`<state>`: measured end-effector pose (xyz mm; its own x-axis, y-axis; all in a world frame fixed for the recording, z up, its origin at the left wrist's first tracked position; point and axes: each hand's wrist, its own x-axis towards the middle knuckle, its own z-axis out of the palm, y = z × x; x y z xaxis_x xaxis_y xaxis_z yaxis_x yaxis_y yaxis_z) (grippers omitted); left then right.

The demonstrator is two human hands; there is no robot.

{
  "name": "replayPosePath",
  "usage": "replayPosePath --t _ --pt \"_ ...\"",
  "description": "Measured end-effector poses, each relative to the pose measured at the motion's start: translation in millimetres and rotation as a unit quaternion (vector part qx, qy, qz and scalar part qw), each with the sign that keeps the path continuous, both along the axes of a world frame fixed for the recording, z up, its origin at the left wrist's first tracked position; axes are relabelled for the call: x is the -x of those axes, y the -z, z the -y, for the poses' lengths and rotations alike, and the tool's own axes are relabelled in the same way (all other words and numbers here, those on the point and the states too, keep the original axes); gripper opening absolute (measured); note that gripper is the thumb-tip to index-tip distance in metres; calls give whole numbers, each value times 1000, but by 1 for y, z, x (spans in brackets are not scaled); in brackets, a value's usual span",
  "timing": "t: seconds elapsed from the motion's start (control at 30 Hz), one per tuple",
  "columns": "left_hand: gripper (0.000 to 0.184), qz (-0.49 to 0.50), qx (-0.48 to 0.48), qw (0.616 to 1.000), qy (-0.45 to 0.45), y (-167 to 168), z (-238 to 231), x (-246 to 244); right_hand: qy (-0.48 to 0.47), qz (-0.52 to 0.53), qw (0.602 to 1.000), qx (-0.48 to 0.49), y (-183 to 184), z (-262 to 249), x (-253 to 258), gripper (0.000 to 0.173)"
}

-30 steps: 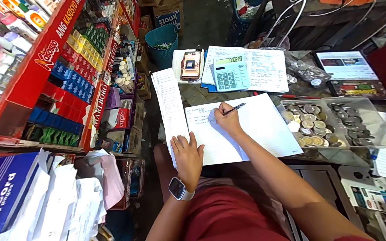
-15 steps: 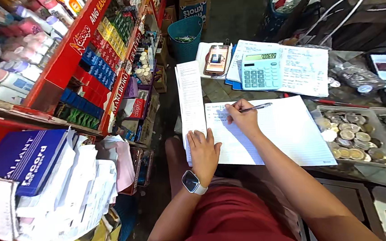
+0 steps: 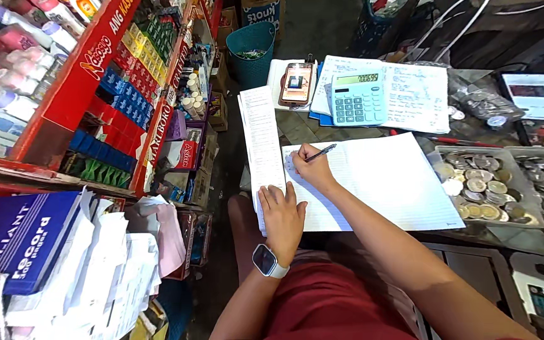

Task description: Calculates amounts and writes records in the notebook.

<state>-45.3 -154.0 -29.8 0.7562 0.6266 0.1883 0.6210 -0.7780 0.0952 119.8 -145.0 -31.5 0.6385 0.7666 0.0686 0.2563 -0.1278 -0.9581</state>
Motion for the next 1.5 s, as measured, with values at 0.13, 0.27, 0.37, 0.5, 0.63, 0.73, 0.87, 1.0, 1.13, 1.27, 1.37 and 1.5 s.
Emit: replayPosePath --t 0.13,0.27,0.37,0.5,0.63,0.73,0.87,1.0,1.13,1.27,1.37,1.5 --pt "58 5 -8 1000 0 1 0 0 4 -12 1000 9 -2 0 0 32" --pt "58 5 -8 1000 -1 1 0 0 18 -8 1000 -12 0 0 1 32" --pt "58 2 -5 1000 -1 0 0 0 15 11 1000 -13 3 -1 0 32" --pt "58 0 -10 1000 -1 1 0 0 12 16 1000 -21 3 0 0 35" --pt "57 13 0 1000 -1 3 0 0 -5 68 998 -6 0 1 2 31" --pt "57 7 -5 1000 -3 2 1 -1 3 50 999 -2 1 3 -2 32" --pt "58 6 -12 1000 -1 3 1 -1 29 26 999 -22 3 3 -2 32" --pt "59 -1 -7 1000 -1 2 1 -1 24 40 999 -22 5 2 -3 33" --pt "58 0 -9 1000 -3 2 0 -1 17 43 999 -23 3 2 -2 33" --pt "58 2 -17 1000 -2 2 0 -1 23 36 999 -29 4 2 -3 34" --pt "59 3 -12 1000 -2 3 1 -2 16 54 998 -27 6 3 -5 34" --pt "59 2 -11 1000 -3 1 1 -2 24 32 998 -40 3 0 -1 33"
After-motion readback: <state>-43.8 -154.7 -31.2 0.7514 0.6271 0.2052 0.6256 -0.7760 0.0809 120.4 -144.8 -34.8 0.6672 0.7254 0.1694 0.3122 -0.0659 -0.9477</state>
